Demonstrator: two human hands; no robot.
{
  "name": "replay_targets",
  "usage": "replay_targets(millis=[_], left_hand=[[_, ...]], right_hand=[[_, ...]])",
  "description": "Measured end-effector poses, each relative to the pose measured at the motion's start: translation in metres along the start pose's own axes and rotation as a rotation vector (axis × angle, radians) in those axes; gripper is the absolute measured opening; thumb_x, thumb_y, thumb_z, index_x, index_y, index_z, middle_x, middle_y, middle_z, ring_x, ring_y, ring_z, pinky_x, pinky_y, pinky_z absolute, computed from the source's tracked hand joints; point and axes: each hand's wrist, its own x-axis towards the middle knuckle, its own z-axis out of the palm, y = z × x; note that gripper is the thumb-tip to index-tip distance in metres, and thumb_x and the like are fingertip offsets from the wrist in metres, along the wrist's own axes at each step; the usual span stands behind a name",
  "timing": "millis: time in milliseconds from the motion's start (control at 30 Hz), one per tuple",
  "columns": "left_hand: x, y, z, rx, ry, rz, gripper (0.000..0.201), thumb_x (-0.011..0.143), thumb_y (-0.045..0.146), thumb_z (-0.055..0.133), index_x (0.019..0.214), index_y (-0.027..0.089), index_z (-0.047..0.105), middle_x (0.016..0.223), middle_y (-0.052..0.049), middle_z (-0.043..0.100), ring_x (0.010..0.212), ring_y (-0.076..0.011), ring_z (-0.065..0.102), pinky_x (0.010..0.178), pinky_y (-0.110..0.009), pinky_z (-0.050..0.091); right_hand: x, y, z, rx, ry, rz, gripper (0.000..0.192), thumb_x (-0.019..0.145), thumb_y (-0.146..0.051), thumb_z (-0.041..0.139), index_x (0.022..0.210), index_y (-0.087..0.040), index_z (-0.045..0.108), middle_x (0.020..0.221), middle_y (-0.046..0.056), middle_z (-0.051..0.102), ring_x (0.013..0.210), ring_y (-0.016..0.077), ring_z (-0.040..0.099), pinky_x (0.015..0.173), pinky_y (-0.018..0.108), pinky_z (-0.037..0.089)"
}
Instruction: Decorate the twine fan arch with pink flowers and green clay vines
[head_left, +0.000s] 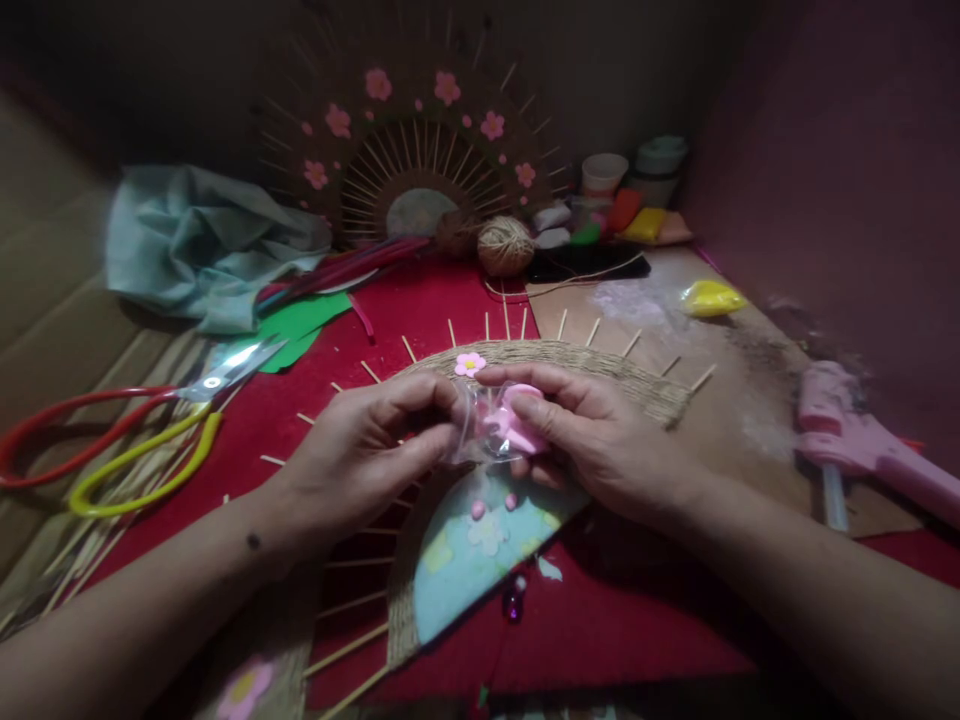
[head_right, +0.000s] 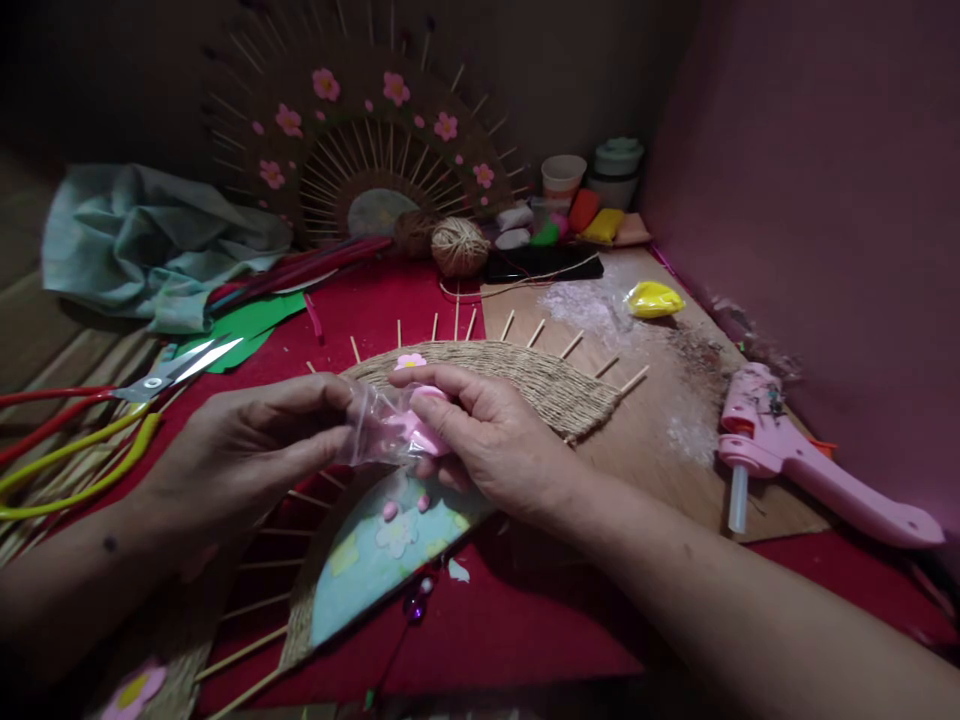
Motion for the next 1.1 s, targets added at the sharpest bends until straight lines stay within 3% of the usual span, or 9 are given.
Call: replay_targets(millis=[167,333,467,600,800,967,1100], left_hand=[[0.001,0.002,-0.001,0.203,0.073,0.092,0.011,0.08,0.014,0.056,0.079,0.017,0.066,0.076,0.002,0.067,0.069,-0.0099,0.062,0.066,-0.019,0.048],[0.001,-0.003,-0.003,0.37,0.116,0.205,0.02,0.082,0.03,0.062,0.067,0.019,0.069,0.057,0.004,0.064,0.05,-0.0074,0.055,0.049,-0.016,0.041],[0.001,-0.007,-0.003,0.389,0.126,0.355,0.021,0.086,0.025,0.057,0.073,0.021,0.072,0.064,0.002,0.068,0.057,-0.0092,0.061,0.054,-0.016,0.045],[0.0,-0.004,-0.001,0.37,0.146,0.29,0.021,0.087,0.019,0.054,0.074,0.021,0.071,0.07,0.001,0.066,0.063,-0.0106,0.061,0.057,-0.018,0.046],[0.001,0.003,0.001,0.204,0.128,0.129,0.008,0.08,0.021,0.066,0.083,0.024,0.073,0.079,0.0,0.064,0.073,-0.0127,0.061,0.066,-0.022,0.05],[0.002,-0.002,0.002,0.177,0.141,0.132,0.014,0.078,0.021,0.07,0.091,0.025,0.074,0.086,0.0,0.067,0.076,-0.0119,0.062,0.07,-0.021,0.05],[0.001,-0.008,0.003,0.168,0.054,0.16,0.017,0.084,0.021,0.065,0.099,0.026,0.072,0.101,-0.001,0.07,0.09,-0.0143,0.065,0.084,-0.026,0.051]], right_hand=[[0.001,0.003,-0.004,0.157,-0.08,0.001,0.023,0.09,-0.031,0.054,0.111,-0.021,0.053,0.064,-0.001,0.062,0.044,0.0069,0.052,0.04,0.016,0.039],[-0.001,0.003,-0.002,0.148,-0.068,0.014,0.024,0.089,-0.03,0.056,0.111,-0.021,0.051,0.069,0.0,0.063,0.049,0.0091,0.058,0.039,0.016,0.04],[-0.002,0.001,0.003,0.115,-0.056,0.02,0.02,0.09,-0.03,0.055,0.106,-0.019,0.052,0.063,-0.002,0.062,0.044,0.0067,0.054,0.037,0.014,0.038],[-0.002,0.001,0.002,0.106,-0.089,0.031,0.015,0.091,-0.032,0.054,0.098,-0.02,0.052,0.061,-0.001,0.062,0.042,0.0068,0.053,0.037,0.014,0.038],[0.0,0.003,-0.001,0.089,-0.07,0.028,0.011,0.092,-0.031,0.052,0.093,-0.021,0.047,0.058,-0.002,0.063,0.041,0.0076,0.054,0.038,0.015,0.041],[0.001,0.002,0.001,0.044,-0.085,0.02,0.012,0.093,-0.033,0.049,0.093,-0.023,0.042,0.053,-0.005,0.061,0.038,0.0085,0.055,0.036,0.015,0.04],[-0.001,0.0,0.004,-0.025,-0.04,0.022,0.013,0.092,-0.033,0.049,0.091,-0.023,0.041,0.052,-0.006,0.059,0.038,0.0085,0.054,0.035,0.015,0.038]])
